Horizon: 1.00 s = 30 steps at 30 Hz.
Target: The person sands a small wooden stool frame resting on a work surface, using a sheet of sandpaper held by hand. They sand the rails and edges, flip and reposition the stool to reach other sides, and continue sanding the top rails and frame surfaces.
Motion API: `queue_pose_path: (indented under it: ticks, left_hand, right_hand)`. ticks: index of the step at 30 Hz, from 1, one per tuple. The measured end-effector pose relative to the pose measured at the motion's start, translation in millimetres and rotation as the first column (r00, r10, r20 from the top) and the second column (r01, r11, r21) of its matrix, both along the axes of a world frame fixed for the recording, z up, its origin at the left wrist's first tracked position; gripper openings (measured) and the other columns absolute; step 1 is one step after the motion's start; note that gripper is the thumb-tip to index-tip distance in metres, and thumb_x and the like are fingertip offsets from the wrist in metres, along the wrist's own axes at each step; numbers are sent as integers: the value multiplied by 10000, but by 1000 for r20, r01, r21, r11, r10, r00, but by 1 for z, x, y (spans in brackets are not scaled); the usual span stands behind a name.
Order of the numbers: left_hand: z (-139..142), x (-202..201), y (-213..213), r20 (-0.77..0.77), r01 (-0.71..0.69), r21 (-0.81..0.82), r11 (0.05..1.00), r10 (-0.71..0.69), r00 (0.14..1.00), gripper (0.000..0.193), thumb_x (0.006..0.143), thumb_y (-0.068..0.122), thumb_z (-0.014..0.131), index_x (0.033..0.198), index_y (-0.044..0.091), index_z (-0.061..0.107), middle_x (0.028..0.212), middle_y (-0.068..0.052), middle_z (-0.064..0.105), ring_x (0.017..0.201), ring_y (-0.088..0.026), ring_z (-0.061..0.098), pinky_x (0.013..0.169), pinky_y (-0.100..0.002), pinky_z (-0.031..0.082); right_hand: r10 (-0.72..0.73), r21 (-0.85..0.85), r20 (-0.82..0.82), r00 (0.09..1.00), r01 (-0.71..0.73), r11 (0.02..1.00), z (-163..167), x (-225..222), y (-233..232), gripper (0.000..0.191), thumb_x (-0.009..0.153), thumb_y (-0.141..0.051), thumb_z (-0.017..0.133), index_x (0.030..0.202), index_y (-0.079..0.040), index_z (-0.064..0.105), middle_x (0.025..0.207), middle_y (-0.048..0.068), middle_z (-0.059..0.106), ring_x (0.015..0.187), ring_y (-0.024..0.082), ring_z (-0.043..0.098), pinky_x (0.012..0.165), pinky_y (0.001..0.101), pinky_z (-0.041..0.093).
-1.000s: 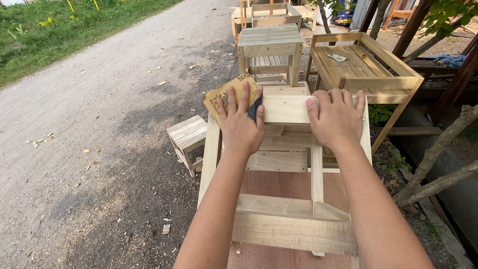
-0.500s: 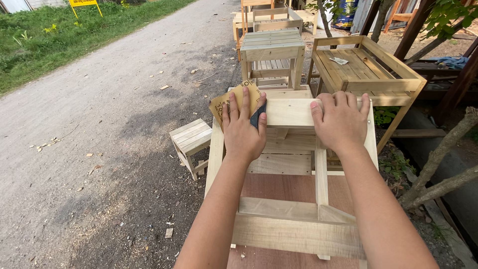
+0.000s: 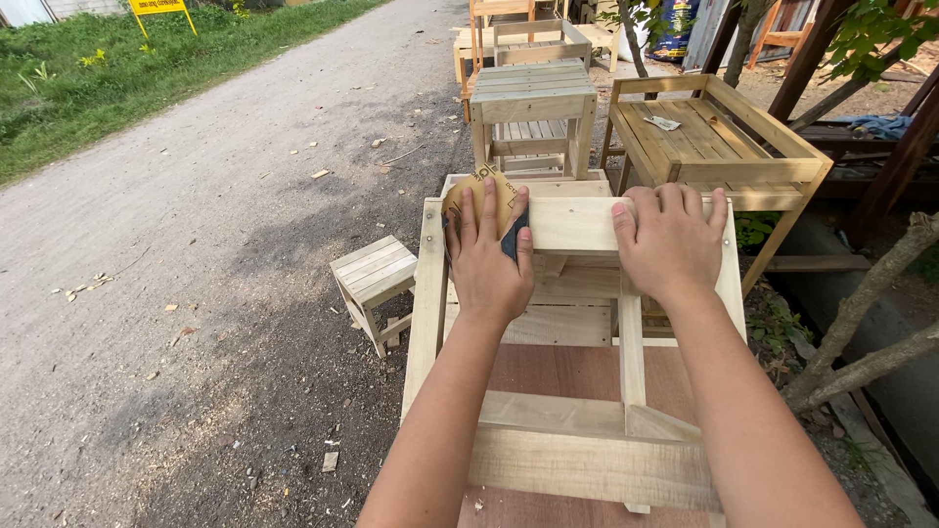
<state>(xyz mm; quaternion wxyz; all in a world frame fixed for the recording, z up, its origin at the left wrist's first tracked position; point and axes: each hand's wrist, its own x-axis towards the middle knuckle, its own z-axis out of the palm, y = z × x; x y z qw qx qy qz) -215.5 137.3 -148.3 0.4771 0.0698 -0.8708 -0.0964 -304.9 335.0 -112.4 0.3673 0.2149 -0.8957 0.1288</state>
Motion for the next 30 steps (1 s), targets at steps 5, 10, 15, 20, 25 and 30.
queue_pose_path:
  ticks: [5, 10, 15, 20, 25, 30]
  left_hand:
    - [18, -17, -8, -34, -70, 43, 997, 71, 997, 523, 1077, 426, 292, 1567, 335, 452, 1688, -90, 297, 1562, -414, 186, 1267, -547, 81]
    - [35, -20, 54, -43, -211, 67, 975, 214, 976, 558, 1072, 417, 305, 1587, 240, 426, 1690, -70, 349, 1571, -400, 200, 1280, -572, 61]
    - [31, -8, 54, 15, 89, -35, 995, -88, 996, 532, 1084, 438, 286, 1593, 349, 412, 1716, 2, 311, 1618, -323, 194, 1337, -532, 84]
    - [24, -8, 20, -8, -216, -3, 976, 216, 976, 517, 1090, 442, 261, 1596, 396, 357, 1721, 22, 263, 1615, -340, 121, 1307, -517, 42]
    - [17, -21, 63, 69, -138, -93, 986, 144, 987, 566, 1083, 472, 258, 1640, 387, 313, 1750, 60, 217, 1638, -265, 115, 1323, -519, 14]
    - [15, -16, 36, -30, -4, -14, 1000, 3, 1000, 550, 1087, 436, 231, 1631, 381, 294, 1758, -31, 113, 1636, -346, 36, 1335, -489, 11]
  right_hand:
    - [-3, 11, -10, 1000, 3, 1000, -3, -2, 1, 436, 1098, -446, 386, 1292, -164, 655, 1244, 111, 611, 1315, 305, 484, 1238, 598, 114]
    - [10, 7, -15, 1000, -10, 1000, -1, -10, 5, 402, 1113, -414, 394, 1245, -177, 690, 1209, 98, 639, 1278, 304, 512, 1218, 579, 172]
    - [88, 24, 67, 994, -90, 996, 5, -18, 14, 397, 1133, -402, 398, 1236, -180, 711, 1192, 60, 673, 1203, 310, 544, 1156, 544, 259]
    - [53, 78, -39, 998, -50, 996, 0, -19, 14, 380, 1112, -376, 402, 1180, -172, 715, 1179, 66, 668, 1145, 304, 547, 1119, 504, 281]
    - [53, 82, -74, 996, -47, 996, -2, -17, 11, 395, 1130, -399, 396, 1172, -164, 710, 1182, 71, 663, 1166, 307, 540, 1128, 493, 283]
    - [63, 86, -89, 994, -55, 995, 0, -17, 11, 394, 1148, -378, 389, 1186, -144, 704, 1182, 87, 659, 1163, 315, 537, 1146, 500, 277]
